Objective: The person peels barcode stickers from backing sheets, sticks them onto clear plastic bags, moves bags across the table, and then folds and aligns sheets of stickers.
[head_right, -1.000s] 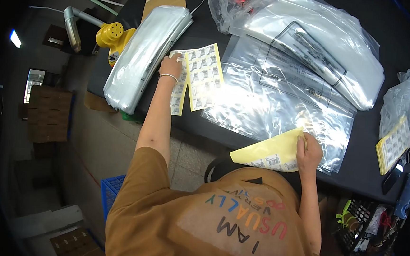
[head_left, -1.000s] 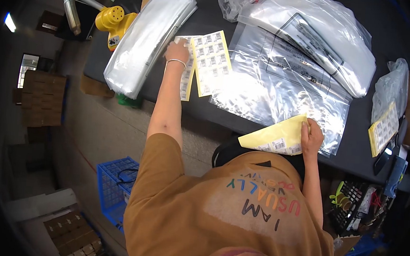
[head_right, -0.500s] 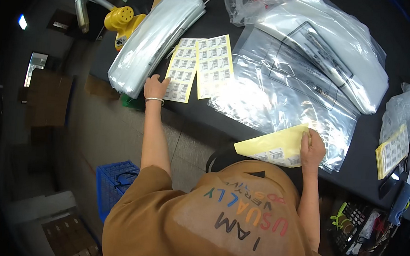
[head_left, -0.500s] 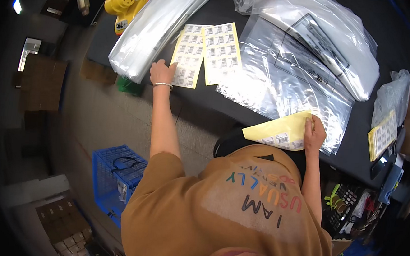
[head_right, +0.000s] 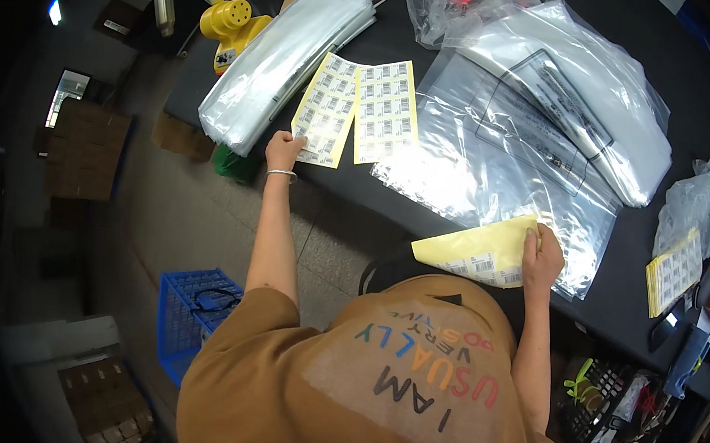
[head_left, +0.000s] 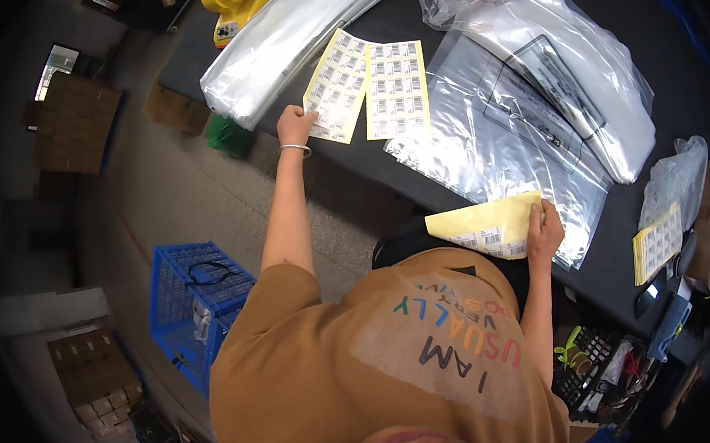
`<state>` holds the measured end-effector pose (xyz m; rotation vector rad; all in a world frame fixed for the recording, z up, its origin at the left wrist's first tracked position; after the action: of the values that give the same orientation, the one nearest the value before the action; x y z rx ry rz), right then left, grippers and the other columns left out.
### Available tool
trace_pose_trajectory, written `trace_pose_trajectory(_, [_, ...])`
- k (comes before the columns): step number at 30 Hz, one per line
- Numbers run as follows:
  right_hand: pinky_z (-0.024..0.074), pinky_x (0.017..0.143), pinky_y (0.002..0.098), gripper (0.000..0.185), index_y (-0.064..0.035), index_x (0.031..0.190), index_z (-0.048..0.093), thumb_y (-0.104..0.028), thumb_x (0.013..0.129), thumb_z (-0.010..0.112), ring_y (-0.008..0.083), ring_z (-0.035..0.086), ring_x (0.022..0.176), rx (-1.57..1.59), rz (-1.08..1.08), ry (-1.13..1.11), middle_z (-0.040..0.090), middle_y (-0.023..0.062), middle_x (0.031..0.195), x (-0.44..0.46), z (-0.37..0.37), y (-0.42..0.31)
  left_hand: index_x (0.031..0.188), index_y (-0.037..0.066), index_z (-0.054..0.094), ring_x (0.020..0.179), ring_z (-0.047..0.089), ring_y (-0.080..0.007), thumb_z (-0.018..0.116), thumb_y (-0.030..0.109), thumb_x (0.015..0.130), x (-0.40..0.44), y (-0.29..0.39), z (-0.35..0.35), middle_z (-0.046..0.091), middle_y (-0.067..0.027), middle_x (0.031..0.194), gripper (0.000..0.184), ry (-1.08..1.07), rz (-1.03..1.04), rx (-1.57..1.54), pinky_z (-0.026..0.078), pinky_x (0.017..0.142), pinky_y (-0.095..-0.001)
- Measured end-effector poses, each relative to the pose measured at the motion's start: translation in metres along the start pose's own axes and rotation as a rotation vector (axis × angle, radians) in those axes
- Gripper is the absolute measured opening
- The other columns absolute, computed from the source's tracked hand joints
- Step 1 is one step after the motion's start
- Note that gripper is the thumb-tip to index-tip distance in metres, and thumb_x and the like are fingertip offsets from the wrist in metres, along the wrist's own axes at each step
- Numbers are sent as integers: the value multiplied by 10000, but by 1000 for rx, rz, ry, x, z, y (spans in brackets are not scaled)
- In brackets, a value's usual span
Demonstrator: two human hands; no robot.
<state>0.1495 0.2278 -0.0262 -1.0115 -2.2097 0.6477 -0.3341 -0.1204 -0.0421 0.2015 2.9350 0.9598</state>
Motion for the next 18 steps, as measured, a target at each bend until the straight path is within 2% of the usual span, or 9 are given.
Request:
trace_pose_trajectory(2, [503,699,364,212,-2,980,645,-175,872,590,315,651,762,4,14,-11,668,164,865,0,0,0,809,2,569,635,615,-179,736,163,695,5,-3,5,631,-97,727,258,-22,-39,-298,499,616,-314])
trace_pose_trajectory(3, [503,704,365,212,-2,982,645,-174,871,590,317,651,770,11,23,-21,667,166,870,1,1,-1,906,-19,588,592,604,-136,688,98,729,5,0,7,642,-93,781,235,-36,-36,-366,489,571,-270])
trace_pose_trajectory(4, [503,704,365,212,-2,982,645,-174,871,590,317,651,770,13,18,-27,667,166,870,1,2,-2,906,-19,588,592,604,-136,688,98,729,5,1,6,642,-93,781,235,-30,-41,-366,489,571,-270])
trace_pose_trajectory(6, [502,706,367,217,-3,990,644,-176,870,591,318,650,776,20,60,-51,666,171,875,1,4,3,1047,-43,574,614,614,-124,644,51,753,2,20,1,655,-95,837,317,-37,34,-575,488,565,-248])
trace_pose_trajectory(7, [502,706,367,217,-3,990,644,-176,870,591,318,650,776,20,59,-53,666,171,875,0,4,3,1144,-65,531,628,608,-113,595,14,799,-5,34,-8,659,-96,872,360,-36,35,-564,479,548,-229])
trace_pose_trajectory(8, [501,703,367,216,-3,990,644,-176,871,589,317,650,774,23,47,-45,667,169,873,1,3,3,1144,-65,531,628,608,-113,595,14,799,-5,36,-10,659,-96,872,360,-37,35,-564,479,548,-229])
trace_pose_trajectory(10, [500,700,367,215,-4,989,644,-176,873,587,315,650,771,25,37,-37,667,167,872,1,3,2,1134,-73,526,645,605,-106,563,9,847,-7,48,-34,657,-107,904,301,95,117,-855,478,538,-218])
trace_pose_trajectory(12, [498,694,365,211,-9,986,646,-177,876,582,311,649,762,31,14,-14,667,162,867,1,0,-1,1155,-69,490,664,605,-102,529,7,882,-12,52,-52,656,-117,928,286,147,117,-766,480,535,-207])
trace_pose_trajectory(18, [495,683,360,213,-12,986,645,-184,880,576,308,647,752,-2,31,-47,667,158,860,1,3,2,1203,-55,409,724,614,-108,512,-6,897,-23,54,-76,646,-138,966,327,280,165,-874,486,546,-205])
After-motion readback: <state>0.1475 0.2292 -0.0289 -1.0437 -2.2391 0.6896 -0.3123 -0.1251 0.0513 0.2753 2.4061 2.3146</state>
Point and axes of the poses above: each hand's wrist, its own x-axis towards the middle knuckle, its own z-axis out of the palm, y = z × x, the point moved 10 cm from there along x, towards the middle knuckle
